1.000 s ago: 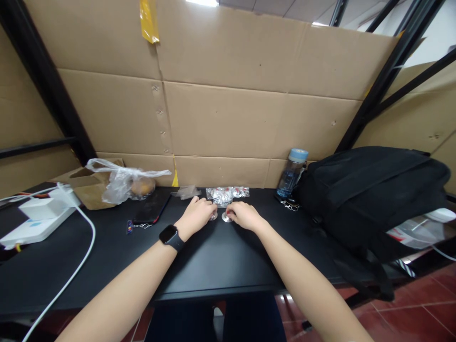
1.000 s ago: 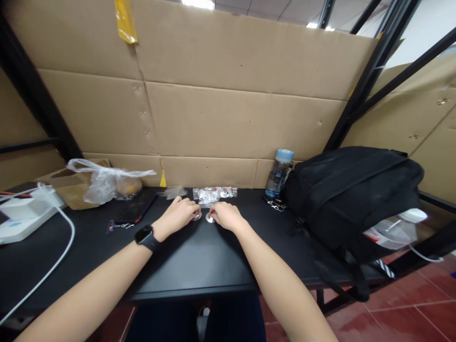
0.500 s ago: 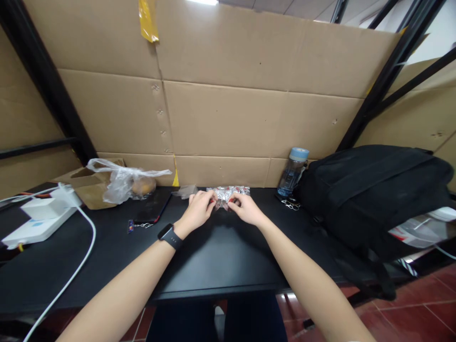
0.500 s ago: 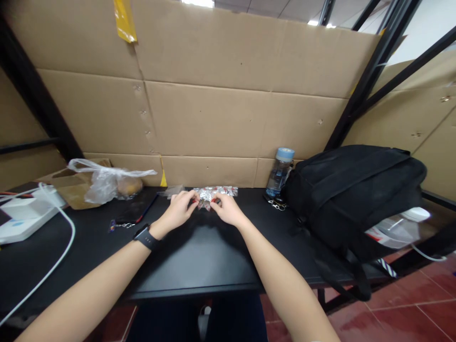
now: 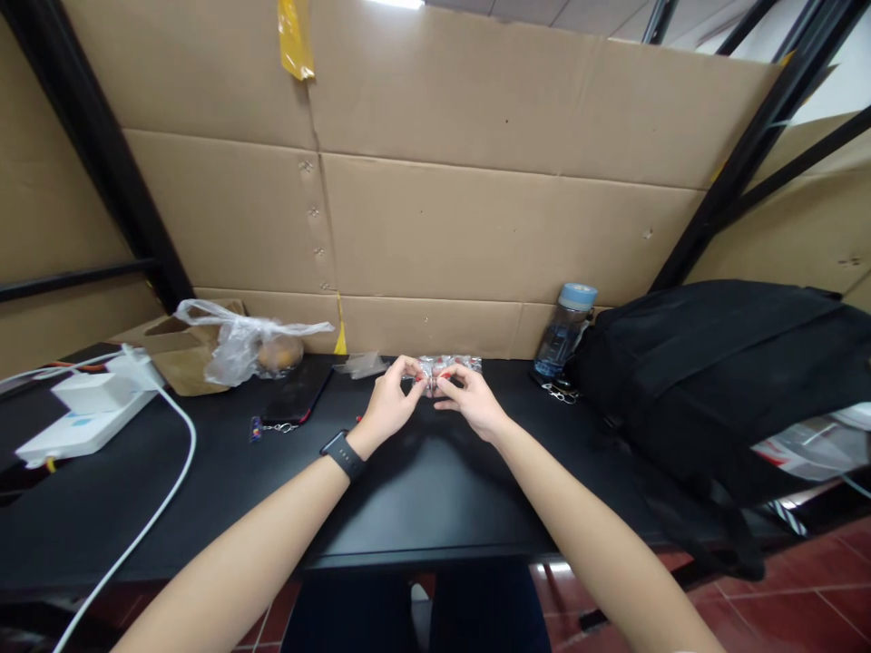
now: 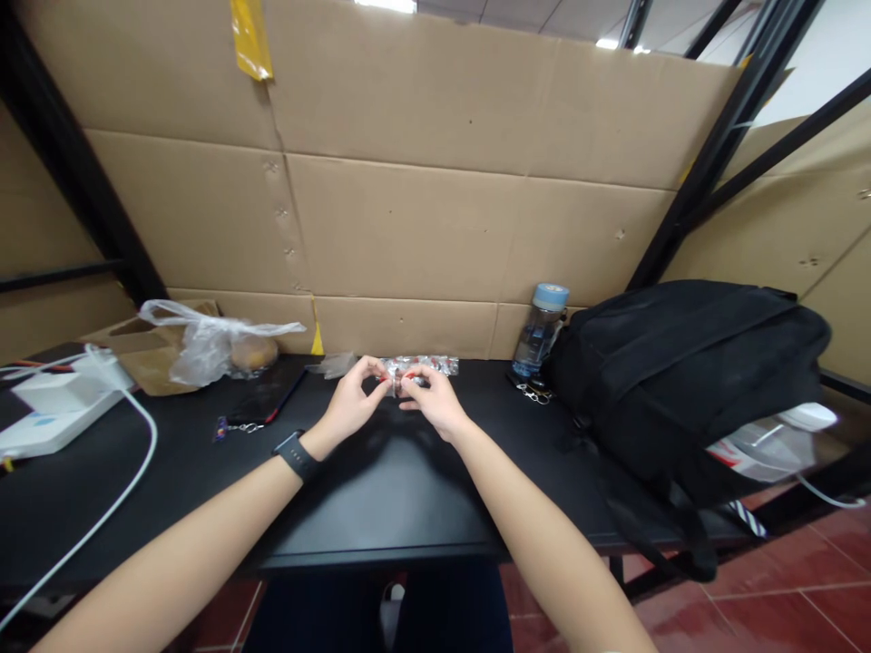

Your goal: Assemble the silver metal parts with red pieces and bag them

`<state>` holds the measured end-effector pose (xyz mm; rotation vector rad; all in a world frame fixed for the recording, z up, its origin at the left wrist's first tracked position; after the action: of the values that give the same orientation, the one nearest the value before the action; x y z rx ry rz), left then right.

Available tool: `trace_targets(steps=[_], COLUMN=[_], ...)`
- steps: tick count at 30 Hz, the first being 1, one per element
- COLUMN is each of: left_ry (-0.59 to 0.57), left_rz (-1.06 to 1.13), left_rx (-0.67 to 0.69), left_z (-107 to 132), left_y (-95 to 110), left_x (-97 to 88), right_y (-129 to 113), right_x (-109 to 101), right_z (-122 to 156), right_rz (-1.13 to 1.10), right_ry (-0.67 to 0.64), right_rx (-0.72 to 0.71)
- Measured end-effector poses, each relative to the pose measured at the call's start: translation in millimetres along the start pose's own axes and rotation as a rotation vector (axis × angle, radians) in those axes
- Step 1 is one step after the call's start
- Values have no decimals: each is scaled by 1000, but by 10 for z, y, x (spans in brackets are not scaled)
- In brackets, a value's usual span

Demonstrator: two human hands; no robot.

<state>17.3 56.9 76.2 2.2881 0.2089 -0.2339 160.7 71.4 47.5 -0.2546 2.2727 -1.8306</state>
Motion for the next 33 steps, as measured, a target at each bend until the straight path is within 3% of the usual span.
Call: trace_targets(steps=[10,15,19,24,28,33], left_ry=[-103,-192,-420,-658,-747,-789], left_rz=[-135,-370,-565,-576,-577,-586], left_rx=[-9,-26,-56,-61,-31,25], left_z=[12,17,96,247,331,387], left_y=[-15,-110,-291,-343,-275,-229], left_x=[51,76,175,295,357,381], right_y=[30,-51,-51,-183,-312,-244], right_x=[27,-42,-287,-539,-520,-332], right_z=[32,-2,-70,-106,-51,28], right_rz=[-77,-48,143,545,842,983], right_ry=[-137,-101,61,164,115,-86], right_rx=[107,22,-29,-170,-267,-200])
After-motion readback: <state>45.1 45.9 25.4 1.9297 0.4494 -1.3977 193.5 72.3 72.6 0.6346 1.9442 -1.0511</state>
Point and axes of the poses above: each hand's wrist, its own z-axis away from the middle knuckle, its own x-axis out of the palm, y = z × x, the point moved 9 cm from there along -z, towards the middle knuckle, and after that the axes turned 7 degrees about z, right-handed, at the moved point
